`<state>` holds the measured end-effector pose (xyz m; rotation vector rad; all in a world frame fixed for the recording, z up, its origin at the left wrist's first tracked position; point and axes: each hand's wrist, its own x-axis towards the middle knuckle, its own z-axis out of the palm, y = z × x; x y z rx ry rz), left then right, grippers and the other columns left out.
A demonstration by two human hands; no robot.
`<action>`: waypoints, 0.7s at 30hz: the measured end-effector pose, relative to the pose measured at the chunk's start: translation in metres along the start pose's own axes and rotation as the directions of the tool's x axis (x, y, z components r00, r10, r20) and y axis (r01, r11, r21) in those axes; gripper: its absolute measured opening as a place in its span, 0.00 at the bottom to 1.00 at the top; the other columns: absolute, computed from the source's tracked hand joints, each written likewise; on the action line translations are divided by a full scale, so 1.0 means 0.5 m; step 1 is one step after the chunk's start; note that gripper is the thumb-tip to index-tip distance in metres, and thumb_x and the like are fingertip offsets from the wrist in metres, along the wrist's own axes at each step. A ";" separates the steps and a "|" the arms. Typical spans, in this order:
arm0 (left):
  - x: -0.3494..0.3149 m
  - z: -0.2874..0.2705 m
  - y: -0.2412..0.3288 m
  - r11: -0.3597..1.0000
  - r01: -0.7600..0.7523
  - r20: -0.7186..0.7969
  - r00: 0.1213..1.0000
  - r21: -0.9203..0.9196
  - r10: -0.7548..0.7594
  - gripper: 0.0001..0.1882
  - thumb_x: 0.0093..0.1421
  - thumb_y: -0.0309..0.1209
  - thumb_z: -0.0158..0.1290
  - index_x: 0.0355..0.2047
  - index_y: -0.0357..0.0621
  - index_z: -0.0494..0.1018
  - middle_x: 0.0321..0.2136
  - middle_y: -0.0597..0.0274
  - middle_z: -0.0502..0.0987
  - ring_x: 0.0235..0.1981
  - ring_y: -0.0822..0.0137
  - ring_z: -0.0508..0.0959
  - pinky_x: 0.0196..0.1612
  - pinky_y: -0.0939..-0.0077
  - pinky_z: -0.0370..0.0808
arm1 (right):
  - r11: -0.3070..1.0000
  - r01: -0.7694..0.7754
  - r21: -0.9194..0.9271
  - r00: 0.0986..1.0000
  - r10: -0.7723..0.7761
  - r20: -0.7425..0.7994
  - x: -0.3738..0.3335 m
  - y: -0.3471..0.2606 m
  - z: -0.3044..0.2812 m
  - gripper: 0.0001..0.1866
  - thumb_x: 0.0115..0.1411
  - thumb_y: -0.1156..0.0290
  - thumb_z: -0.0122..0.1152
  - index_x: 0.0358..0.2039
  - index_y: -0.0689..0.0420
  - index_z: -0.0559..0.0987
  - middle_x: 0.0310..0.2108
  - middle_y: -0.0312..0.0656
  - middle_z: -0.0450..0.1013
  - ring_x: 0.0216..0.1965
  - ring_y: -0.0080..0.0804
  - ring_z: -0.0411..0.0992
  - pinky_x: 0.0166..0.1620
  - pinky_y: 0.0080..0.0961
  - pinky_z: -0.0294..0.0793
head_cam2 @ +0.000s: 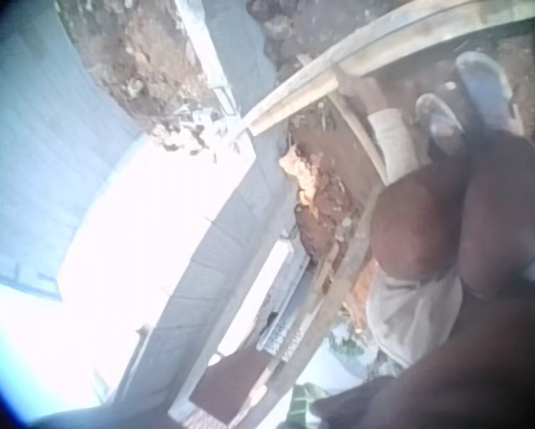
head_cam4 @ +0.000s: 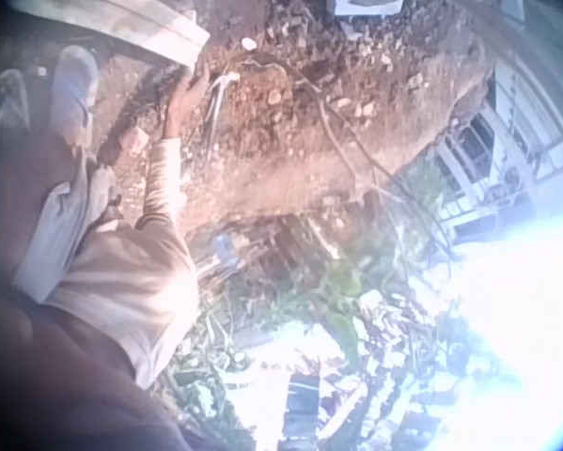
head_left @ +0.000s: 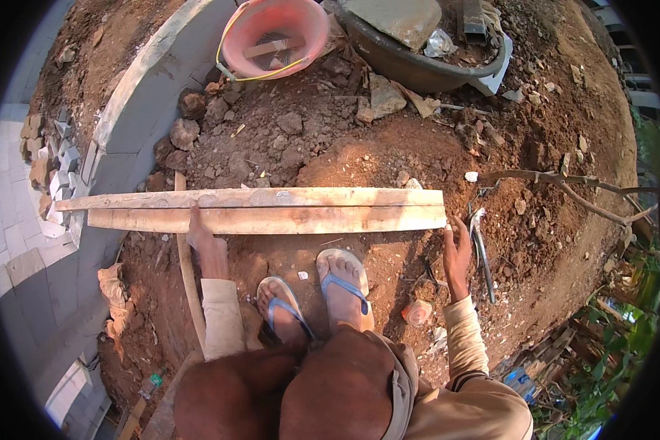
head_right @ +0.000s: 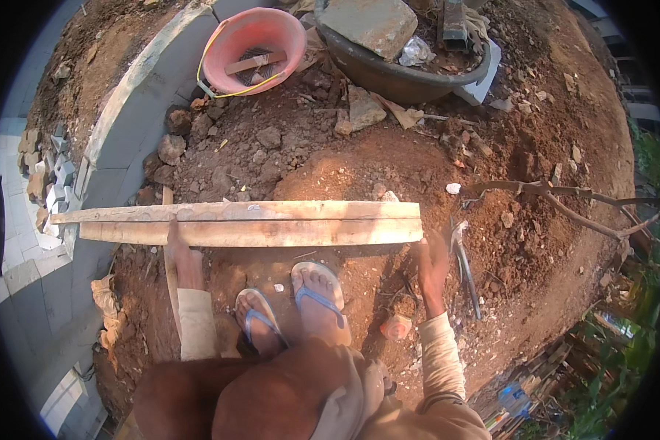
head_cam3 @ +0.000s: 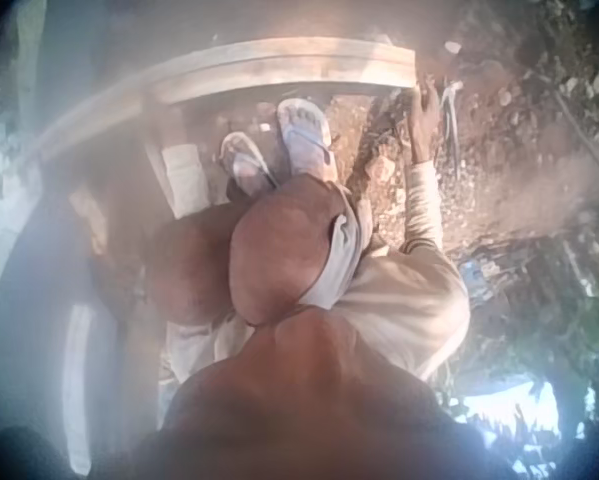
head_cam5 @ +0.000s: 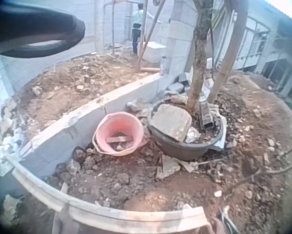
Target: The person aligns two wooden planks on the ground, measures them with a tape measure, and hammers nails to join them. The person repeatedly adjusts the planks and hammers additional nails to secure the assembly.
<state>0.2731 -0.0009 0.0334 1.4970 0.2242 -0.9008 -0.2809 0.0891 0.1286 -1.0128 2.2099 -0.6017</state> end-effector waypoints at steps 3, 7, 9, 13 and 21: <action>-0.003 0.002 -0.003 1.000 -0.016 -0.002 1.000 0.026 0.016 0.32 0.66 0.37 0.65 0.65 0.36 0.70 0.56 0.54 0.79 0.52 0.54 0.83 0.56 0.53 0.85 | 0.907 0.186 -0.377 0.970 -0.109 0.217 -0.147 0.022 -0.058 0.42 0.65 0.46 0.69 0.70 0.60 0.68 0.65 0.59 0.65 0.63 0.59 0.66 0.66 0.51 0.66; -0.020 0.009 0.000 1.000 -0.031 -0.033 0.999 0.001 0.031 0.30 0.64 0.35 0.68 0.62 0.33 0.73 0.53 0.53 0.80 0.50 0.54 0.83 0.55 0.54 0.85 | 0.757 0.348 -0.554 0.872 -0.044 0.488 -0.319 0.106 -0.060 0.56 0.55 0.43 0.77 0.75 0.56 0.59 0.68 0.61 0.59 0.68 0.65 0.58 0.70 0.57 0.61; -0.029 0.014 0.002 0.997 -0.076 -0.062 0.995 0.006 0.076 0.30 0.64 0.35 0.69 0.61 0.32 0.73 0.53 0.54 0.80 0.50 0.56 0.83 0.54 0.56 0.84 | 0.690 0.352 -0.633 0.864 0.021 0.503 -0.355 0.158 -0.031 0.60 0.52 0.46 0.80 0.77 0.55 0.56 0.69 0.61 0.58 0.69 0.66 0.57 0.71 0.57 0.59; -0.042 0.025 0.009 0.998 -0.060 -0.108 0.992 -0.001 0.060 0.30 0.63 0.33 0.70 0.60 0.32 0.74 0.52 0.56 0.81 0.49 0.59 0.83 0.53 0.58 0.83 | 0.705 0.306 -0.640 0.902 0.000 0.432 -0.348 0.189 -0.010 0.56 0.55 0.49 0.78 0.76 0.56 0.58 0.66 0.62 0.63 0.69 0.63 0.60 0.73 0.53 0.59; -0.061 0.032 0.017 0.998 -0.063 -0.092 0.994 -0.011 0.061 0.31 0.61 0.37 0.73 0.56 0.26 0.76 0.51 0.53 0.81 0.48 0.62 0.81 0.51 0.63 0.80 | 0.813 -0.374 0.447 0.540 -0.201 0.817 -0.223 -0.130 0.073 0.54 0.53 0.65 0.67 0.79 0.58 0.56 0.61 0.45 0.71 0.60 0.36 0.73 0.61 0.34 0.74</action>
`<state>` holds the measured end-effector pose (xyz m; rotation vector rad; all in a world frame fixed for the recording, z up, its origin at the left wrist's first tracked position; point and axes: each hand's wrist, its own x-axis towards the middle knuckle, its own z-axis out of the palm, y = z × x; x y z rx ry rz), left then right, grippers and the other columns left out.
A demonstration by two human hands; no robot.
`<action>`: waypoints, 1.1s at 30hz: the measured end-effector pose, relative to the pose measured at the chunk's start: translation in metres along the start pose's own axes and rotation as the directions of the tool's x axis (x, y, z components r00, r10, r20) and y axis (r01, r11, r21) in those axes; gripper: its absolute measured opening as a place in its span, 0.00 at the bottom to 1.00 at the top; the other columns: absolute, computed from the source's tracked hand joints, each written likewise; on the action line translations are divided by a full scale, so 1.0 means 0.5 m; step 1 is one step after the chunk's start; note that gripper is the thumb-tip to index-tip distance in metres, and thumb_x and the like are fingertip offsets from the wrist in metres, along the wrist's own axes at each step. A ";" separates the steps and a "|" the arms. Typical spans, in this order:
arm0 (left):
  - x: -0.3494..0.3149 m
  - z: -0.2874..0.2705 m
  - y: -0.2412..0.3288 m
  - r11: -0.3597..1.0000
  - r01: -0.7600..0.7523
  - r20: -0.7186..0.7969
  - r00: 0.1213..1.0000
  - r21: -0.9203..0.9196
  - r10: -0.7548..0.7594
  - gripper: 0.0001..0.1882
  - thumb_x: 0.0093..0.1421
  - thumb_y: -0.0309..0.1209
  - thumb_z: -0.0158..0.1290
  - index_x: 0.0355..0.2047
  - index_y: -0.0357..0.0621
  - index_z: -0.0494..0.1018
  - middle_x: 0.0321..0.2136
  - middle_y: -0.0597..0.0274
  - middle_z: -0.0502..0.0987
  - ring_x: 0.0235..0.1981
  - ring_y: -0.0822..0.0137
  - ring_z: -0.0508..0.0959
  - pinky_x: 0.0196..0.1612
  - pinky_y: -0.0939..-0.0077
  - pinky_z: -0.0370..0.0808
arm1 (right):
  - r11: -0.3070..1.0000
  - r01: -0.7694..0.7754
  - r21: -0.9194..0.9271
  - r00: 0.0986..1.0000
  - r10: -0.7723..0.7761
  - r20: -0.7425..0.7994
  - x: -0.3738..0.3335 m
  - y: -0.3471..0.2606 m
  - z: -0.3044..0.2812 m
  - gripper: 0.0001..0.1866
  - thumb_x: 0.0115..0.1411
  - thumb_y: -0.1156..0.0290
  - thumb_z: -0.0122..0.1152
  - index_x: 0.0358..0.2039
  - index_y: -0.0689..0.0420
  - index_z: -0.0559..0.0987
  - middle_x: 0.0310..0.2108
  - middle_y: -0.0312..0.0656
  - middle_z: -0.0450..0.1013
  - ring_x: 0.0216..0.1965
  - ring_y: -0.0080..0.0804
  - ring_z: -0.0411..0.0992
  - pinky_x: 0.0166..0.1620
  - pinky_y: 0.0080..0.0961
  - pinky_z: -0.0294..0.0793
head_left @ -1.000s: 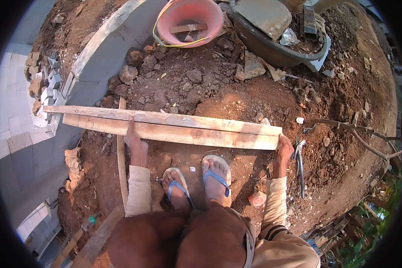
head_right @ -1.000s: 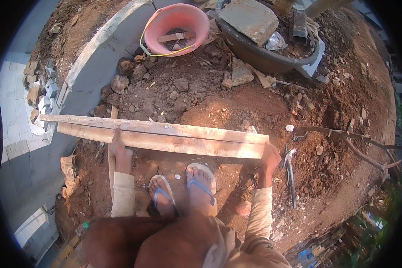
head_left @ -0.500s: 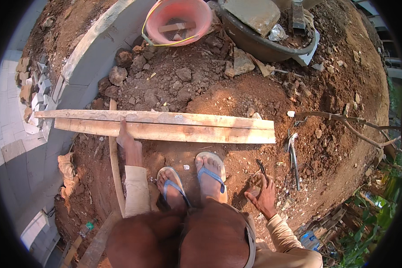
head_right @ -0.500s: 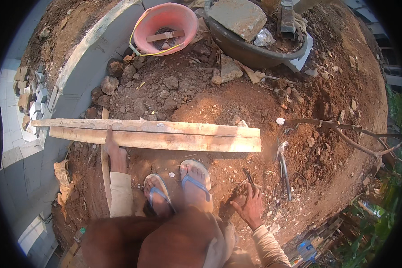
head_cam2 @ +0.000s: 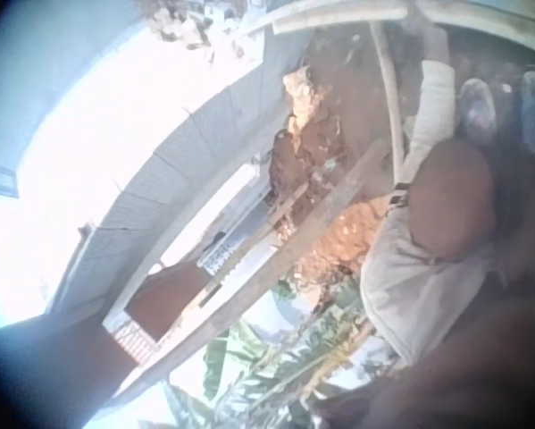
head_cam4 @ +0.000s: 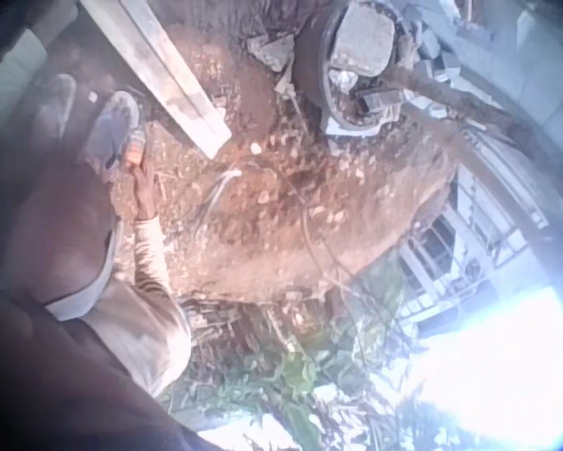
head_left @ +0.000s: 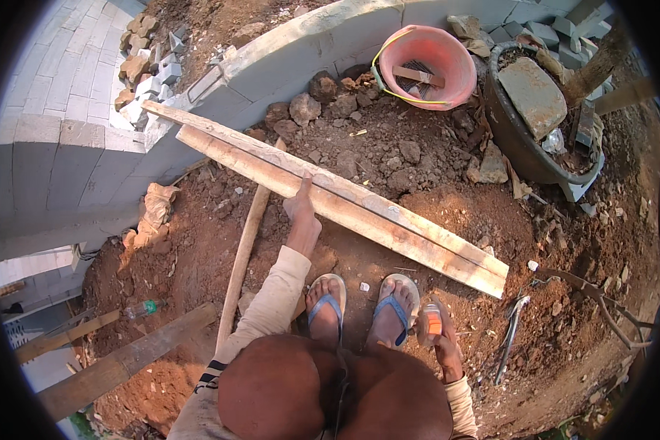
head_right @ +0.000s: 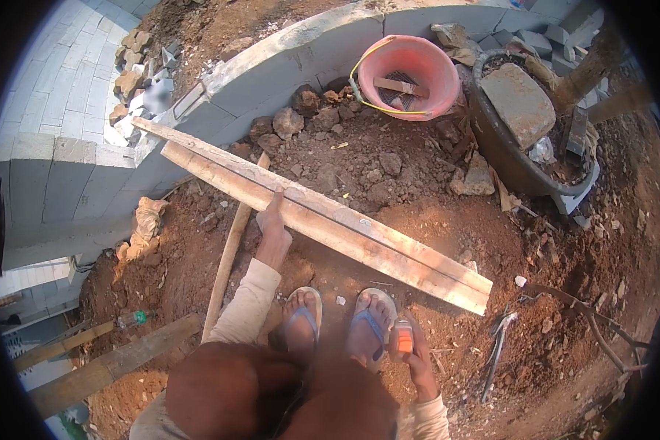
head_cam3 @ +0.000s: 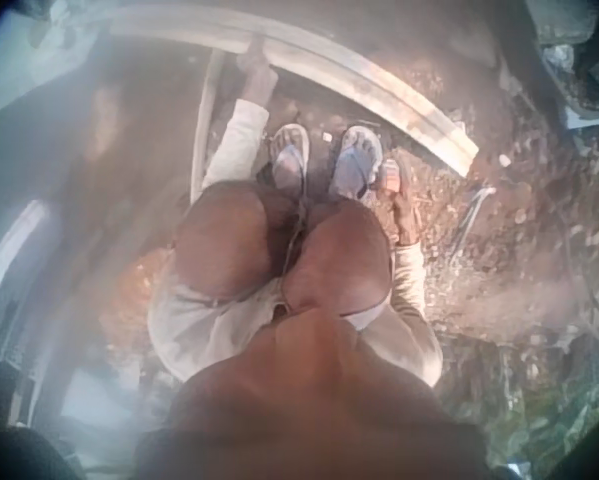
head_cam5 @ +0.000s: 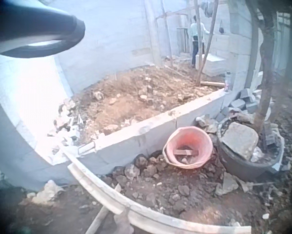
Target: The person aligns two wooden planks on the ground, measures them with a tape measure, and hammers nails to join them. The person repeatedly adjusts the planks and hammers additional nails to secure the assembly.
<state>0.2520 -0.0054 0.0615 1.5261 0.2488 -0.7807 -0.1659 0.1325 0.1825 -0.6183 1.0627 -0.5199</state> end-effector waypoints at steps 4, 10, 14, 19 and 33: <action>-0.002 0.004 0.007 1.000 -0.018 -0.012 1.000 0.007 0.018 0.33 0.61 0.38 0.74 0.57 0.26 0.76 0.52 0.54 0.81 0.48 0.63 0.80 0.52 0.64 0.78 | 0.924 0.044 -0.381 0.974 0.045 0.221 0.227 0.007 0.164 0.52 0.53 0.58 0.75 0.75 0.60 0.62 0.56 0.51 0.76 0.57 0.45 0.76 0.59 0.40 0.76; -0.014 0.000 0.018 1.000 0.019 0.014 1.000 0.014 -0.019 0.30 0.62 0.37 0.72 0.58 0.31 0.75 0.51 0.55 0.80 0.49 0.62 0.82 0.51 0.64 0.80 | 0.445 0.477 -0.758 0.873 -0.342 0.348 0.446 0.091 0.331 0.43 0.47 0.58 0.79 0.60 0.62 0.71 0.48 0.61 0.77 0.53 0.62 0.77 0.58 0.48 0.76; -0.014 -0.002 0.019 0.998 0.056 0.022 0.998 0.035 -0.057 0.27 0.63 0.38 0.71 0.55 0.32 0.77 0.46 0.55 0.82 0.42 0.62 0.83 0.45 0.63 0.81 | 0.562 0.383 -0.733 0.907 -0.077 0.414 0.546 0.115 0.323 0.43 0.45 0.62 0.80 0.60 0.63 0.72 0.49 0.58 0.78 0.52 0.58 0.78 0.58 0.46 0.77; -0.014 -0.006 0.021 0.997 0.061 0.060 0.996 0.039 -0.064 0.29 0.63 0.42 0.71 0.53 0.31 0.77 0.45 0.53 0.82 0.41 0.61 0.83 0.44 0.61 0.82 | 0.992 -0.118 0.051 0.945 0.096 0.313 0.640 0.186 0.285 0.28 0.59 0.67 0.75 0.59 0.59 0.79 0.50 0.37 0.79 0.51 0.30 0.76 0.56 0.29 0.77; -0.015 -0.014 0.035 0.988 0.113 0.067 0.990 0.103 -0.121 0.33 0.62 0.44 0.72 0.58 0.34 0.75 0.50 0.53 0.81 0.48 0.60 0.82 0.51 0.63 0.80 | 0.999 0.045 0.027 0.918 -0.052 0.393 0.608 0.135 0.264 0.29 0.58 0.73 0.75 0.60 0.60 0.77 0.42 0.35 0.76 0.38 0.24 0.74 0.41 0.26 0.77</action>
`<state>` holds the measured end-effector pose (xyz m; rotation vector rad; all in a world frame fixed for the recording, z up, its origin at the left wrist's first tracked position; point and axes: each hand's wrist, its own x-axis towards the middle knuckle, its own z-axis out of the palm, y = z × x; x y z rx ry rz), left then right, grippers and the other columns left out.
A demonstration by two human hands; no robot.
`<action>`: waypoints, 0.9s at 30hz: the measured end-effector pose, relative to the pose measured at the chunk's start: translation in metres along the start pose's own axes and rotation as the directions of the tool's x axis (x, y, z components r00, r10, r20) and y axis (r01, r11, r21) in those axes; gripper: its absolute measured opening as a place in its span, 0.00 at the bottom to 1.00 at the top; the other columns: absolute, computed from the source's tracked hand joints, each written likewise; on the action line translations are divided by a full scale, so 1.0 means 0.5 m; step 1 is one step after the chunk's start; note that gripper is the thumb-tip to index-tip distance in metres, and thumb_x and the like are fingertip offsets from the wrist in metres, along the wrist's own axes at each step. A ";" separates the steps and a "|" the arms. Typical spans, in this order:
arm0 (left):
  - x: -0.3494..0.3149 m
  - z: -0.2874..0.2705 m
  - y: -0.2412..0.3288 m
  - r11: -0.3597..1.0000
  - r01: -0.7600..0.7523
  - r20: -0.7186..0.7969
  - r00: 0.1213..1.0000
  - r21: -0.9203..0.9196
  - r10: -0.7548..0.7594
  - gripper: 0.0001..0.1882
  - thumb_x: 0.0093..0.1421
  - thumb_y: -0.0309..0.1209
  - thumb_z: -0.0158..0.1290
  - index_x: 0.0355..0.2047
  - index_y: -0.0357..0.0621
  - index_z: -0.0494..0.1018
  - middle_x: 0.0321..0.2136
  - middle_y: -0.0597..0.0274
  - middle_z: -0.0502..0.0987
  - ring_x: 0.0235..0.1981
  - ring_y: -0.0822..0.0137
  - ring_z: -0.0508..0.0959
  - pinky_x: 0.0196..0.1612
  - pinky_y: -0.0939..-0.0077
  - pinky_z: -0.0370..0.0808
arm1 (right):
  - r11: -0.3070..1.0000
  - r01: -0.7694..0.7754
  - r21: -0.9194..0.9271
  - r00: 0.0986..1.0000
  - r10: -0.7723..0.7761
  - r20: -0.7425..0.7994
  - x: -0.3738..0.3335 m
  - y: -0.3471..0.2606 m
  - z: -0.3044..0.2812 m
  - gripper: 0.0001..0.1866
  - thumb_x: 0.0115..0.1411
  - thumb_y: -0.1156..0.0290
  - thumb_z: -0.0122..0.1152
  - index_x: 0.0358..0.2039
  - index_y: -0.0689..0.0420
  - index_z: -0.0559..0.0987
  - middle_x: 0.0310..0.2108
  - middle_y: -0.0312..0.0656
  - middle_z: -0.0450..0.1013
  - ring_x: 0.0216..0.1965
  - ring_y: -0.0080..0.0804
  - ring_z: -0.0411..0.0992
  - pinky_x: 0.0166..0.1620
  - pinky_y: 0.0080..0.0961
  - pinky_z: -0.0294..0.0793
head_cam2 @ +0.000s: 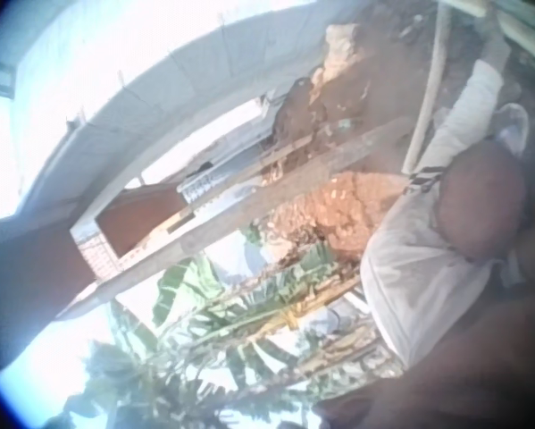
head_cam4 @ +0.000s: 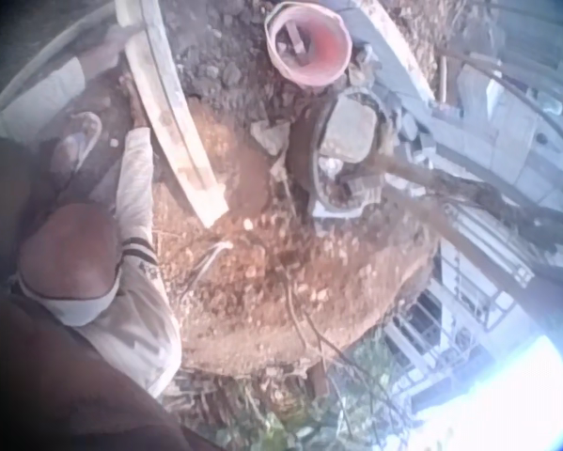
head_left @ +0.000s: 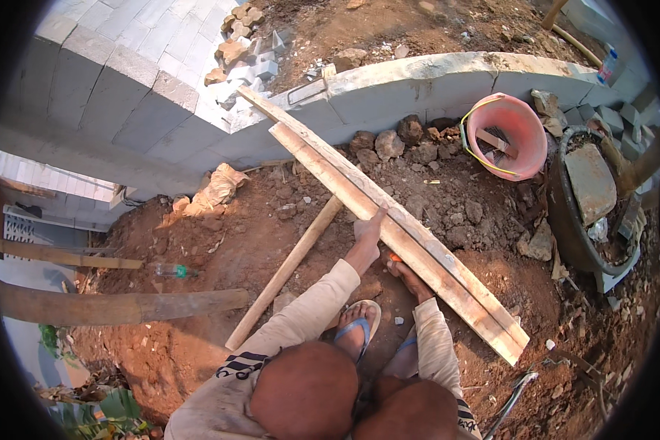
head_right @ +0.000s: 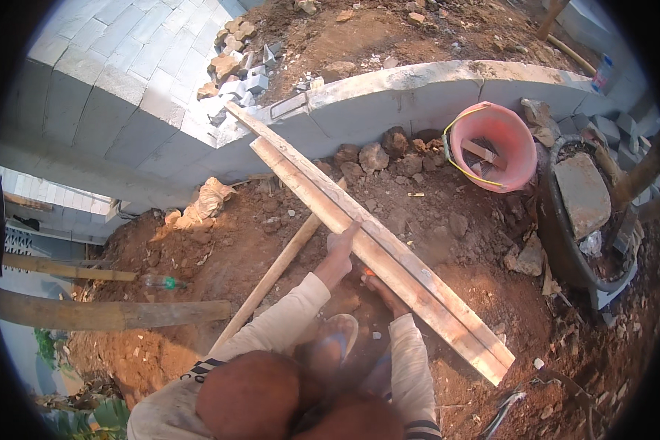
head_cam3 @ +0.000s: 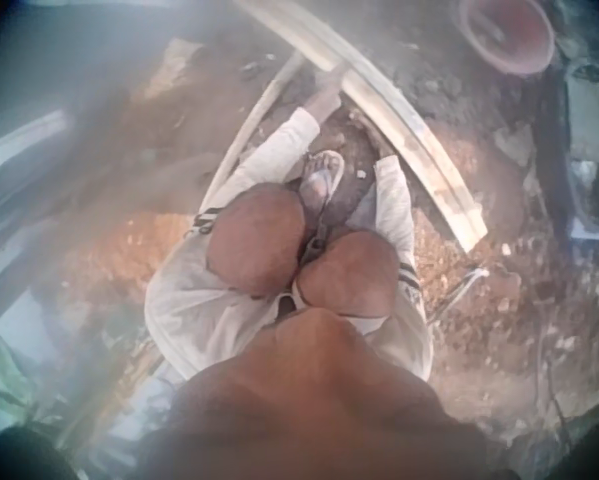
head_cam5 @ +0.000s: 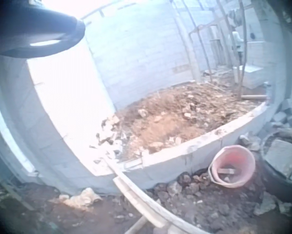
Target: The person aligns two wooden planks on the ground, measures them with a tape measure, and hammers nails to join them. The person repeatedly adjusts the planks and hammers additional nails to secure the assembly.
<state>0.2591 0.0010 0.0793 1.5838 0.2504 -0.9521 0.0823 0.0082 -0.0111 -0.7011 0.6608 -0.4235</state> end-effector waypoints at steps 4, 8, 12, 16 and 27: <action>0.027 -0.009 -0.016 1.000 0.013 0.040 0.999 -0.006 -0.013 0.31 0.63 0.44 0.71 0.57 0.35 0.75 0.51 0.52 0.82 0.47 0.58 0.84 0.50 0.56 0.81 | 0.988 0.099 -0.115 0.985 -0.114 -0.128 -0.015 -0.014 0.018 0.30 0.55 0.73 0.78 0.58 0.60 0.78 0.37 0.34 0.77 0.32 0.23 0.74 0.37 0.23 0.77; 0.039 -0.017 -0.025 1.000 -0.002 0.060 0.998 -0.017 0.003 0.31 0.63 0.44 0.70 0.58 0.36 0.75 0.51 0.52 0.82 0.49 0.55 0.84 0.50 0.45 0.80 | 0.993 0.040 0.108 0.999 -0.041 0.004 0.003 0.007 -0.002 0.31 0.55 0.72 0.79 0.58 0.60 0.78 0.37 0.35 0.77 0.33 0.24 0.74 0.39 0.25 0.79; 0.025 -0.018 -0.010 0.998 0.038 0.055 0.998 0.040 -0.040 0.32 0.63 0.44 0.71 0.58 0.36 0.75 0.51 0.52 0.82 0.51 0.55 0.83 0.52 0.40 0.78 | 0.996 0.015 0.090 0.995 -0.024 0.096 0.021 0.032 -0.020 0.31 0.55 0.71 0.79 0.59 0.60 0.78 0.38 0.36 0.77 0.34 0.24 0.75 0.41 0.27 0.80; 0.019 -0.011 0.004 0.992 0.076 0.069 0.995 -0.099 -0.070 0.31 0.62 0.37 0.72 0.59 0.34 0.73 0.51 0.53 0.81 0.50 0.57 0.82 0.53 0.55 0.81 | 0.989 -0.139 0.054 0.990 0.138 0.015 -0.007 0.022 -0.015 0.29 0.58 0.67 0.76 0.58 0.60 0.77 0.38 0.36 0.78 0.38 0.23 0.77 0.45 0.28 0.81; 0.063 -0.025 -0.022 0.964 0.126 0.177 0.981 -0.235 -0.085 0.27 0.64 0.31 0.69 0.59 0.34 0.72 0.51 0.51 0.81 0.50 0.53 0.84 0.53 0.52 0.84 | 0.586 -0.244 -0.772 0.970 0.162 -0.184 -0.330 -0.164 0.007 0.37 0.58 0.66 0.71 0.69 0.57 0.73 0.55 0.45 0.80 0.56 0.38 0.78 0.61 0.34 0.75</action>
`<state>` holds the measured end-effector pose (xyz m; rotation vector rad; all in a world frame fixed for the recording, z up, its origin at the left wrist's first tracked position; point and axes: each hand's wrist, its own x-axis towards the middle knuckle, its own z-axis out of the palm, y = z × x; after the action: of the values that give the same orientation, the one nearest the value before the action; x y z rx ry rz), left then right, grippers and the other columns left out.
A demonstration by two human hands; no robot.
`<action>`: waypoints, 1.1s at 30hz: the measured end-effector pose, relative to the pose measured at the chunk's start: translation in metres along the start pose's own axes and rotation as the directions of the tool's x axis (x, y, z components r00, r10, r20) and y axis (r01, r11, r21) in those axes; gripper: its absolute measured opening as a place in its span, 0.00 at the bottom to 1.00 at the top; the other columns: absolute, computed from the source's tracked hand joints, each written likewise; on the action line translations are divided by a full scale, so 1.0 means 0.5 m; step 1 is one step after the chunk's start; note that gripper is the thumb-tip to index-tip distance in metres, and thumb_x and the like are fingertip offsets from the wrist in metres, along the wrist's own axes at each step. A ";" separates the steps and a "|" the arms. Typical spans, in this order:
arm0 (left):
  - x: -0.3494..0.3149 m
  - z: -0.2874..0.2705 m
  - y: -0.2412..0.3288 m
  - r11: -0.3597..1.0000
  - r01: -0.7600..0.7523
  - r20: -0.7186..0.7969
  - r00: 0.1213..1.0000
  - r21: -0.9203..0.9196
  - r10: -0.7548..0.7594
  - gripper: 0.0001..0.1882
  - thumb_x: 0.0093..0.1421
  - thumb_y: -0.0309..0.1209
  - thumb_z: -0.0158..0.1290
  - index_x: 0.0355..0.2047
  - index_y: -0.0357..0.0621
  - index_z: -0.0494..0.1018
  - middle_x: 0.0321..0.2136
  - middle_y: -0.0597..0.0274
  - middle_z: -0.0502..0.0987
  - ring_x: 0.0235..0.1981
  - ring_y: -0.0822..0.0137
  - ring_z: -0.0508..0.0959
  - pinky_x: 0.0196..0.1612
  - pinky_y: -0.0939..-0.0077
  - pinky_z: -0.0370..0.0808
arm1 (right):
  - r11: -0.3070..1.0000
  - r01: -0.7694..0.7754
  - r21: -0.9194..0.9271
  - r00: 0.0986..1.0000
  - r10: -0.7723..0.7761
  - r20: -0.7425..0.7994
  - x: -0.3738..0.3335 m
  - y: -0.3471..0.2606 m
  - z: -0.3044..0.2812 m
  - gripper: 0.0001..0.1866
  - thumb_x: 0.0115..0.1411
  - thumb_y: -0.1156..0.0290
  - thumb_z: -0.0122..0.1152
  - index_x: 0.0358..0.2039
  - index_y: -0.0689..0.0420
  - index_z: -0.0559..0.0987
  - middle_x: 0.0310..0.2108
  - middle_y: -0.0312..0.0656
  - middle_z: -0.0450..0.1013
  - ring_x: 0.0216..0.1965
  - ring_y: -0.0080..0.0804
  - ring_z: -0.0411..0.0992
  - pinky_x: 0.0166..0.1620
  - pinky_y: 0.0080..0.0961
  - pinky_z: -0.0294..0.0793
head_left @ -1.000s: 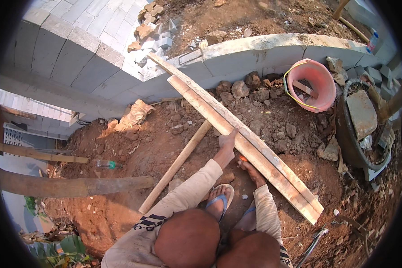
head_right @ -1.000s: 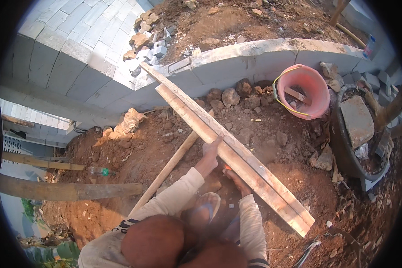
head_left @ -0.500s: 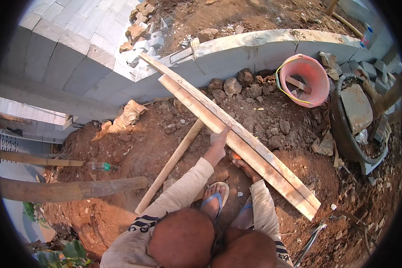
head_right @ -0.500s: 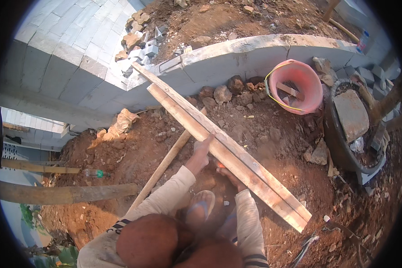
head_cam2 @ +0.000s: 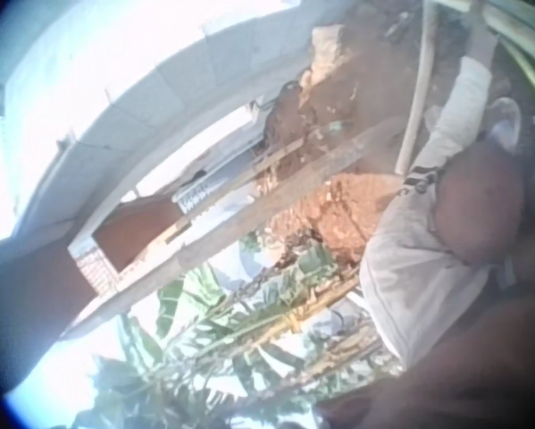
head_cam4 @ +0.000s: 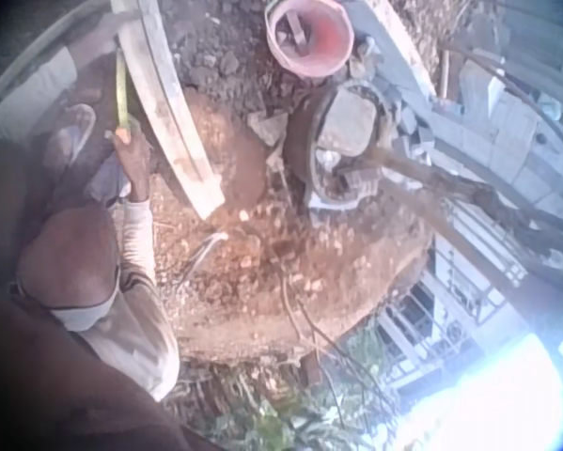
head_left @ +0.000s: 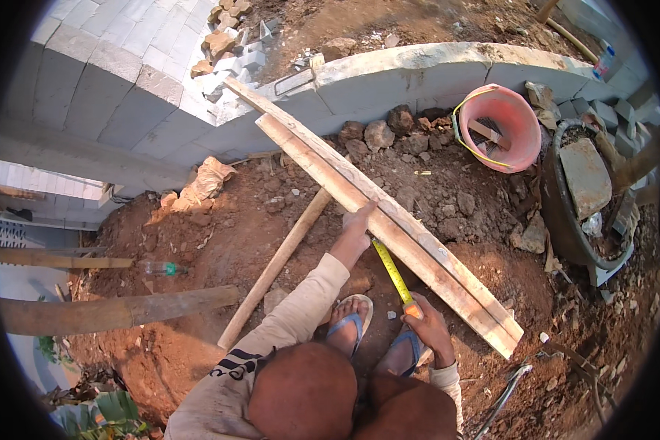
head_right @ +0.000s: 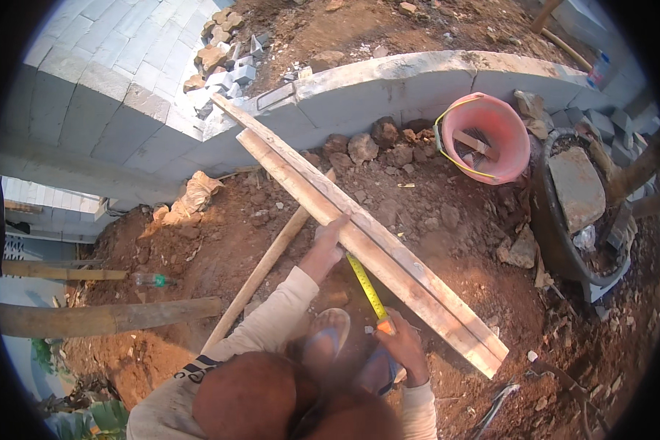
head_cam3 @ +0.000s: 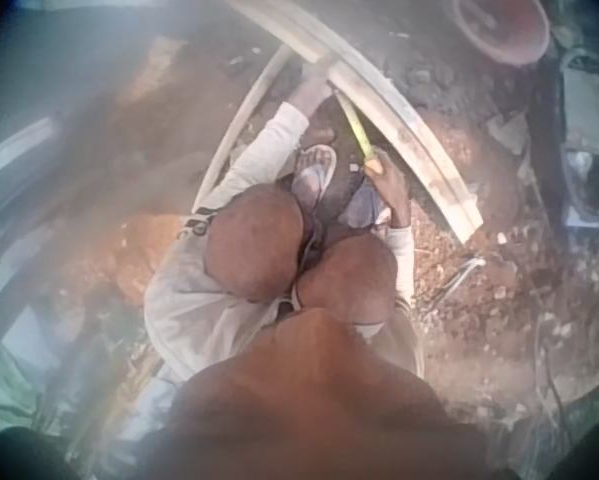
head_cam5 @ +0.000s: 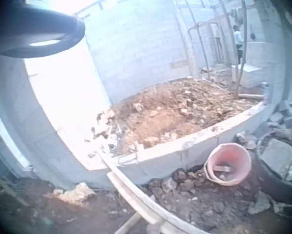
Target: The person aligns two wooden planks on the ground, measures them with a tape measure, and hammers nails to join them. The person repeatedly adjusts the planks and hammers additional nails to secure the assembly.
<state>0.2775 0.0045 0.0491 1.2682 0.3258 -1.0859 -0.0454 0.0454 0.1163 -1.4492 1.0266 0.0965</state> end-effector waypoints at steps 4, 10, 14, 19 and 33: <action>0.010 -0.007 -0.005 0.997 -0.044 -0.051 0.998 0.057 0.047 0.28 0.65 0.32 0.68 0.61 0.35 0.72 0.52 0.52 0.81 0.51 0.55 0.83 0.56 0.55 0.83 | 0.937 -0.203 0.284 0.979 0.187 0.081 -0.127 0.009 -0.029 0.33 0.60 0.76 0.69 0.67 0.57 0.74 0.52 0.36 0.78 0.52 0.26 0.77 0.55 0.25 0.78; 0.016 -0.012 -0.006 0.994 -0.084 0.052 0.995 0.075 0.080 0.33 0.62 0.36 0.72 0.63 0.35 0.73 0.56 0.56 0.79 0.54 0.59 0.81 0.59 0.56 0.81 | 0.809 -0.320 0.493 0.933 0.360 0.015 -0.342 0.027 -0.048 0.25 0.64 0.75 0.64 0.63 0.58 0.75 0.46 0.37 0.77 0.42 0.22 0.77 0.44 0.22 0.78; 0.003 -0.003 0.001 0.983 -0.099 -0.012 0.995 0.157 0.102 0.33 0.63 0.37 0.70 0.64 0.36 0.73 0.57 0.58 0.79 0.55 0.59 0.81 0.60 0.55 0.80 | 0.699 -0.209 0.684 0.772 0.548 -0.323 -0.421 0.047 -0.012 0.23 0.69 0.65 0.64 0.61 0.57 0.74 0.38 0.37 0.80 0.37 0.22 0.76 0.41 0.24 0.76; -0.003 0.001 0.006 0.979 -0.064 -0.057 0.995 0.193 0.076 0.34 0.63 0.37 0.70 0.65 0.36 0.72 0.59 0.56 0.78 0.58 0.56 0.79 0.63 0.50 0.78 | 0.810 -0.324 0.488 0.647 0.566 -0.510 -0.459 0.073 -0.004 0.28 0.71 0.51 0.64 0.60 0.58 0.71 0.40 0.48 0.81 0.41 0.37 0.80 0.46 0.36 0.78; 0.017 -0.011 -0.001 0.973 -0.097 -0.040 0.993 0.209 0.108 0.33 0.64 0.36 0.68 0.66 0.39 0.71 0.57 0.55 0.79 0.58 0.56 0.80 0.63 0.51 0.79 | 0.809 -0.414 0.417 0.644 0.584 -0.495 -0.466 0.041 0.012 0.37 0.67 0.44 0.67 0.59 0.62 0.68 0.40 0.56 0.81 0.41 0.48 0.84 0.47 0.41 0.80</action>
<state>0.2833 0.0054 0.0407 1.4839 0.1864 -1.0192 -0.1934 0.1743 0.2437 -0.9007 1.8983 -0.1160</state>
